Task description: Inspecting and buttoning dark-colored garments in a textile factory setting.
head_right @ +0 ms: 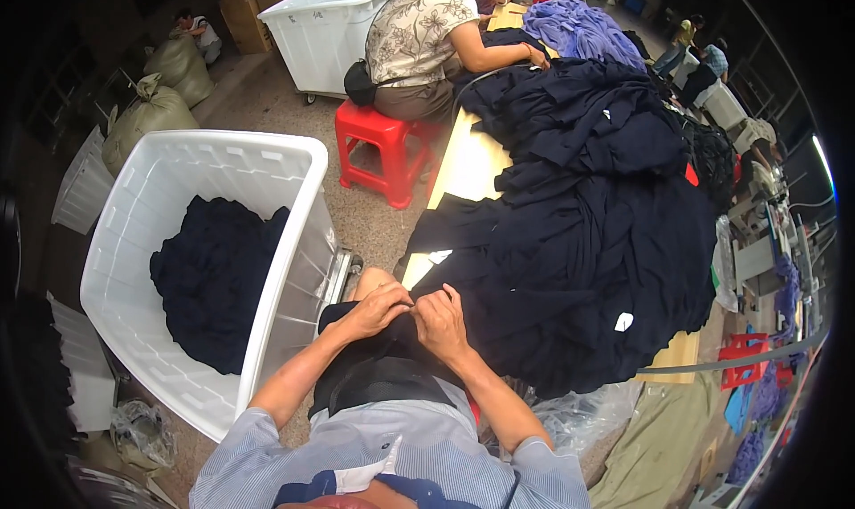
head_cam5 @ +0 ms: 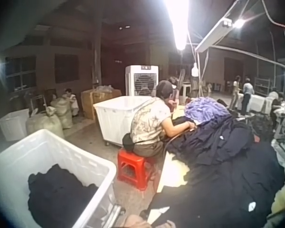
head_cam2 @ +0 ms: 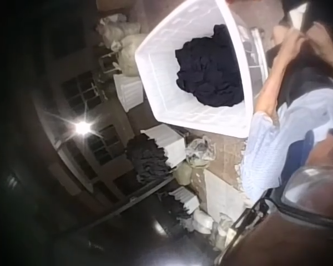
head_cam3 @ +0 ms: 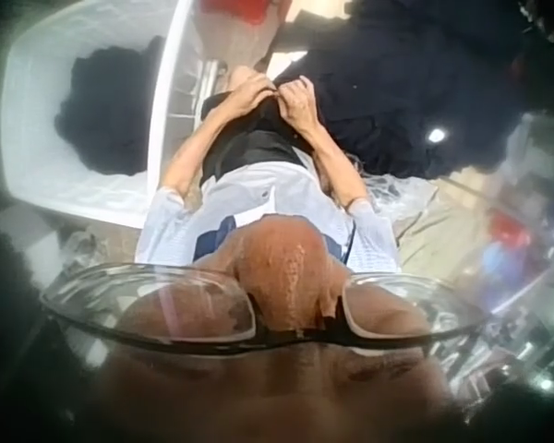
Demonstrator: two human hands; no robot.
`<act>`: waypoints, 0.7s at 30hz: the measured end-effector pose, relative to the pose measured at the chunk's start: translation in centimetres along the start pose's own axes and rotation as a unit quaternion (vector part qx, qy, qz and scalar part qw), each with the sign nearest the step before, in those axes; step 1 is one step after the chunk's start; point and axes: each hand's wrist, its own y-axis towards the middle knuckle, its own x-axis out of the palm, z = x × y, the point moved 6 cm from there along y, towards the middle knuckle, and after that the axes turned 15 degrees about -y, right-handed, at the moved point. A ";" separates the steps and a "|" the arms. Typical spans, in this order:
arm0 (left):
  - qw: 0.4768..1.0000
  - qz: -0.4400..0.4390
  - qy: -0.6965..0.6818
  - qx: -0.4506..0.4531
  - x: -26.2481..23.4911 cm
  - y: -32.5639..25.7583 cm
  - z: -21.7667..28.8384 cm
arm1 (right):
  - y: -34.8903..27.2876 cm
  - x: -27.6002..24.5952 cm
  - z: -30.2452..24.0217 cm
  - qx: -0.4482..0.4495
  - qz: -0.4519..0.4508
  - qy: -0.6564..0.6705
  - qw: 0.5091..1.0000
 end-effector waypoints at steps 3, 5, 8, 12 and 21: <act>0.999 0.033 0.018 0.001 0.3 -0.3 0.2 | 0.2 -0.1 0.1 0.015 0.007 0.015 1.000; 0.997 0.069 0.028 -0.012 0.7 -0.6 0.4 | 0.2 0.0 0.2 0.023 0.014 0.018 0.999; 0.994 0.106 0.030 -0.027 1.6 -0.9 0.8 | -0.1 0.3 0.2 0.031 0.015 0.026 0.999; 0.984 0.155 0.088 -0.029 2.2 -0.9 1.2 | -0.1 0.3 0.0 0.023 0.032 0.032 0.999; 0.977 0.160 0.137 0.041 2.4 -1.5 1.5 | 0.1 -0.2 -0.2 0.041 0.045 0.026 0.998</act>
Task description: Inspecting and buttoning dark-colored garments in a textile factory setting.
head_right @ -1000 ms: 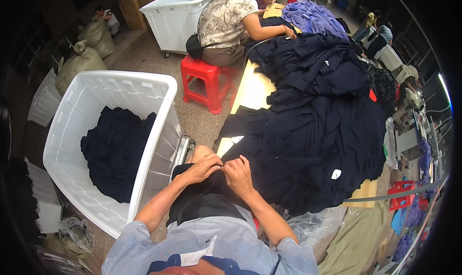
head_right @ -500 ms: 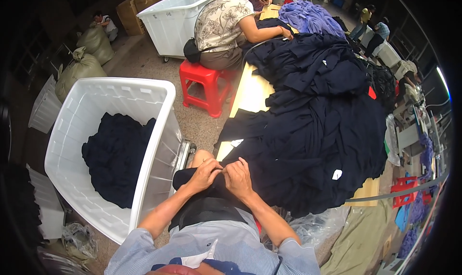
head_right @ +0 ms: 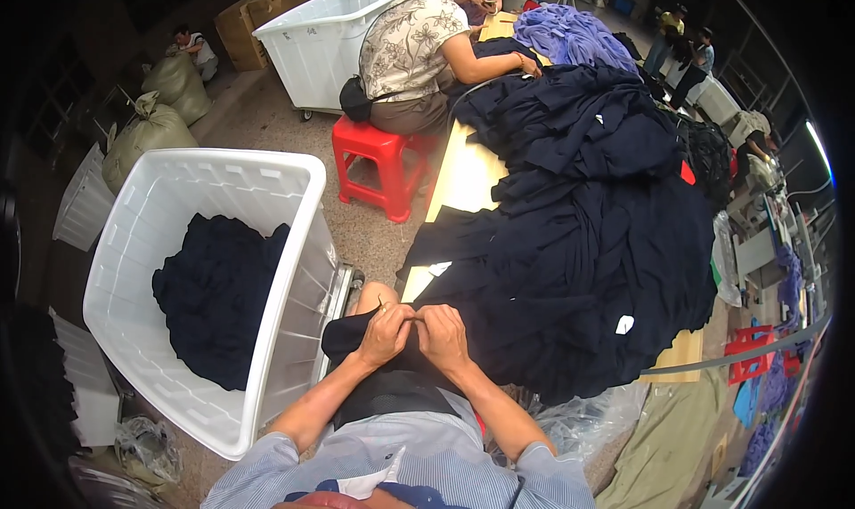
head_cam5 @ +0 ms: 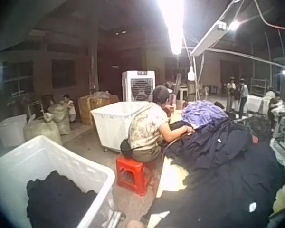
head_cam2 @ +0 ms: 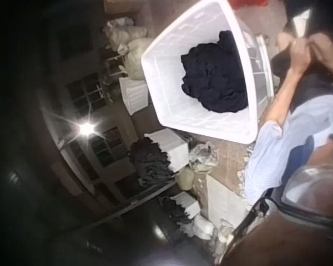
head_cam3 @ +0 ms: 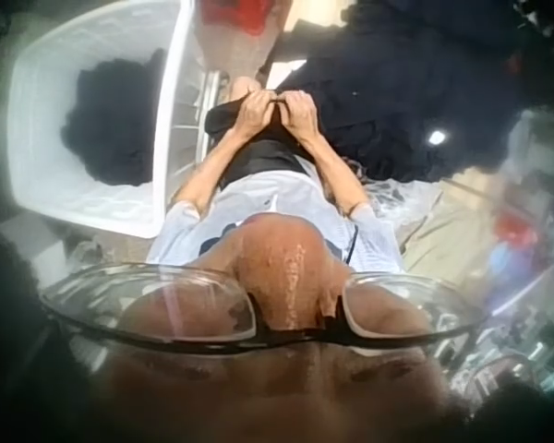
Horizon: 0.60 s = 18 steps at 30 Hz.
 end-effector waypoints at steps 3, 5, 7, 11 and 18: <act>1.000 -0.021 -0.010 0.012 -0.2 0.0 0.0 | -0.2 0.2 0.1 -0.025 0.004 -0.013 1.000; 0.999 -0.030 -0.017 0.014 -0.5 0.1 0.2 | -0.3 0.2 -0.1 -0.038 0.009 -0.019 0.999; 0.999 -0.033 -0.030 0.022 -0.9 0.2 0.5 | -0.3 0.3 -0.6 -0.070 -0.010 -0.053 0.996; 0.998 -0.045 -0.020 0.028 -1.8 0.4 0.5 | 0.0 0.0 -0.2 -0.105 -0.045 -0.078 0.990; 0.998 -0.037 0.046 0.022 -1.6 0.5 0.0 | 0.4 -0.5 2.0 -0.104 -0.068 -0.110 0.986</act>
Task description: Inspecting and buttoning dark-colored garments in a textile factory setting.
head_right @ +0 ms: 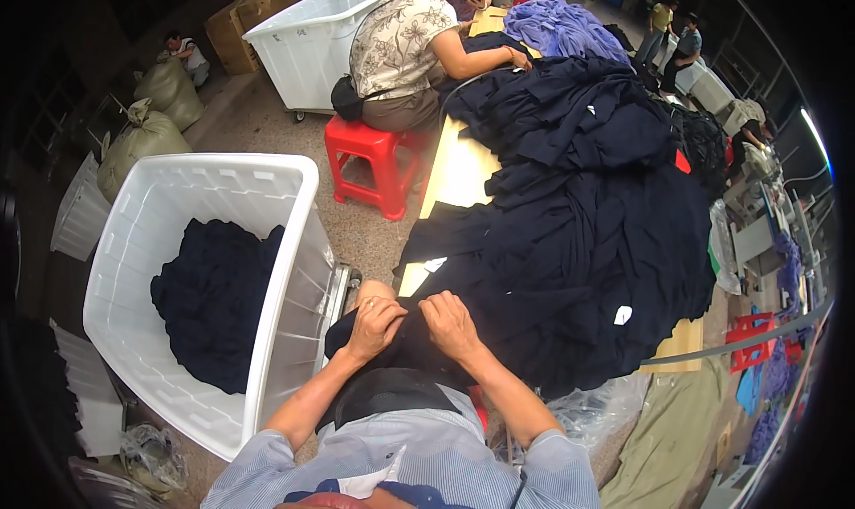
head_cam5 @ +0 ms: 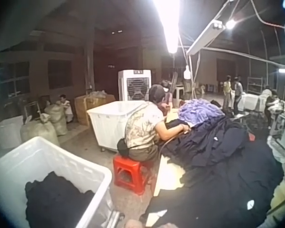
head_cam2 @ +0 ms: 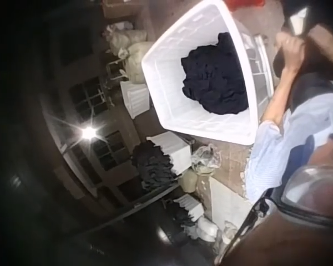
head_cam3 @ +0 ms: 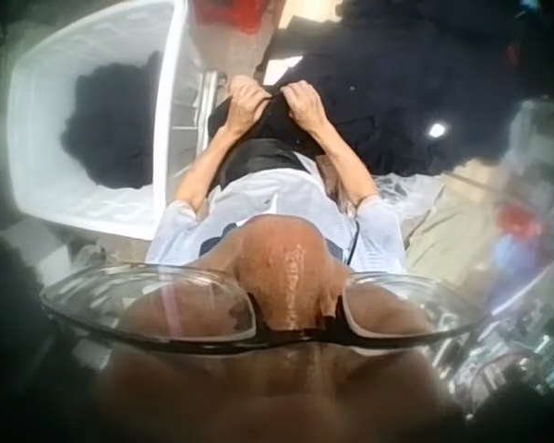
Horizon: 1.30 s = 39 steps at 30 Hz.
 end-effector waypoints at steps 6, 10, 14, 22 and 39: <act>0.999 0.026 0.020 -0.009 -0.2 -0.8 -0.8 | 1.6 -3.0 -2.8 -0.005 0.061 0.014 0.998; 0.997 0.035 -0.037 -0.051 -0.3 -0.9 -1.7 | 0.7 -1.1 -6.2 -0.072 -0.006 0.045 0.996; 0.966 -0.006 -0.195 -0.167 -0.8 -1.1 -3.9 | 0.2 0.5 -5.6 -0.045 0.006 0.055 0.997; 0.983 -0.022 -0.125 -0.131 -2.3 -0.9 -3.3 | 0.2 -1.3 -5.6 -0.075 -0.016 0.126 0.989; 0.971 0.010 -0.151 -0.184 -2.9 -1.2 -3.3 | 0.4 1.4 -5.1 -0.040 -0.020 0.094 0.995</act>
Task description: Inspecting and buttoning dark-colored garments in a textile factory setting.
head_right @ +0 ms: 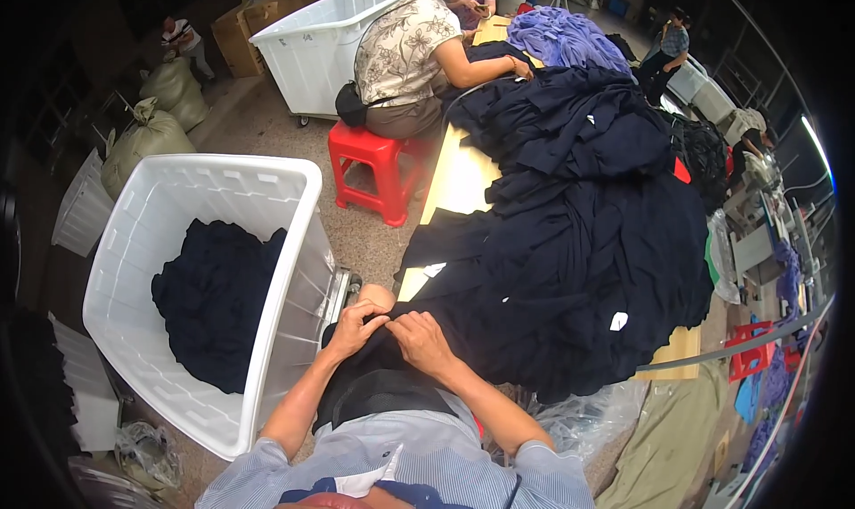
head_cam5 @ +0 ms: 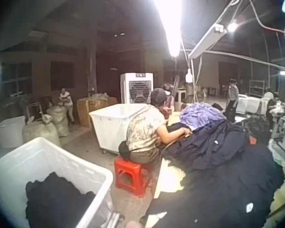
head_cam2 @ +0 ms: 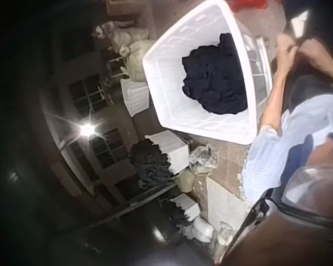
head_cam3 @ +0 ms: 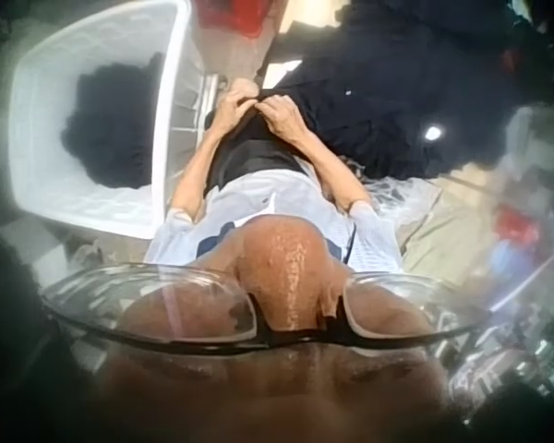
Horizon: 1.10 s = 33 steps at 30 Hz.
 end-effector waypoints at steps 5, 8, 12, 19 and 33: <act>1.000 0.015 0.000 0.018 -0.1 0.3 0.4 | 0.7 0.1 -0.8 0.013 -0.007 -0.072 0.997; 1.000 0.003 -0.009 -0.011 -0.2 -0.1 -1.0 | 0.6 0.4 -0.4 0.020 0.000 -0.055 0.998; 0.999 -0.009 -0.014 -0.034 0.1 -0.9 -2.1 | 0.4 0.1 -0.5 0.015 -0.010 -0.059 0.998; 0.992 0.010 -0.107 -0.067 0.5 -1.6 -2.6 | 1.0 -1.2 -0.5 0.005 -0.039 0.031 0.999; 0.984 0.022 -0.132 -0.113 -0.3 -2.4 -3.7 | 0.2 -0.7 -0.4 -0.033 -0.076 -0.003 0.997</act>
